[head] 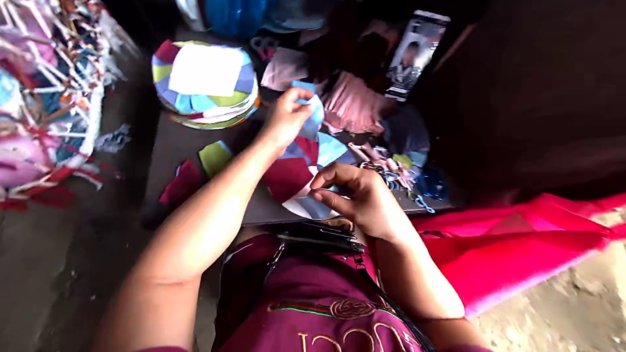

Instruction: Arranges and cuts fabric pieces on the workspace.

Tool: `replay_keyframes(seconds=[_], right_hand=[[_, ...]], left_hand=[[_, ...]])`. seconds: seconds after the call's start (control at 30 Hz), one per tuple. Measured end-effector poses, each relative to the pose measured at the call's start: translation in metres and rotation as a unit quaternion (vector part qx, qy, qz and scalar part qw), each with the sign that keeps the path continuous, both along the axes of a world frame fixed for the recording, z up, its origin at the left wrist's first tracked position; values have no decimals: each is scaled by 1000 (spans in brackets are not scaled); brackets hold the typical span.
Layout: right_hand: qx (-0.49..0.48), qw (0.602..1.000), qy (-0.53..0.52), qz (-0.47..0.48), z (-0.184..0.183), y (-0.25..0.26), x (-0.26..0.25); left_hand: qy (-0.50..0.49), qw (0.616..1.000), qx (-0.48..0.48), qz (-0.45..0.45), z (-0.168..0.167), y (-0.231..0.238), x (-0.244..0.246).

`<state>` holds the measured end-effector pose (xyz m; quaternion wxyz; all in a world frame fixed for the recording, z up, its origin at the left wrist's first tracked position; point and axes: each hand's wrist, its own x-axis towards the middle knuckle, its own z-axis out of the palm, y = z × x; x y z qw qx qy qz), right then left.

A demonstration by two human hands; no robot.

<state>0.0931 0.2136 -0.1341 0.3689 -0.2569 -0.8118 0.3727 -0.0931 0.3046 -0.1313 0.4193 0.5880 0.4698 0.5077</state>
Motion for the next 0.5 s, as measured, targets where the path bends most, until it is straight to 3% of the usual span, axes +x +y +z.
replay_keyframes(seconds=[0.1, 0.27, 0.5], right_hand=[[-74, 994, 46, 59, -10, 5, -16], [19, 994, -93, -52, -31, 17, -31], [1, 994, -101, -51, -27, 25, -26]], left_hand=[[-5, 1000, 10, -6, -1, 2, -1], [-15, 1000, -3, -12, 4, 1, -1], [-19, 1000, -5, -22, 4, 1, 0]])
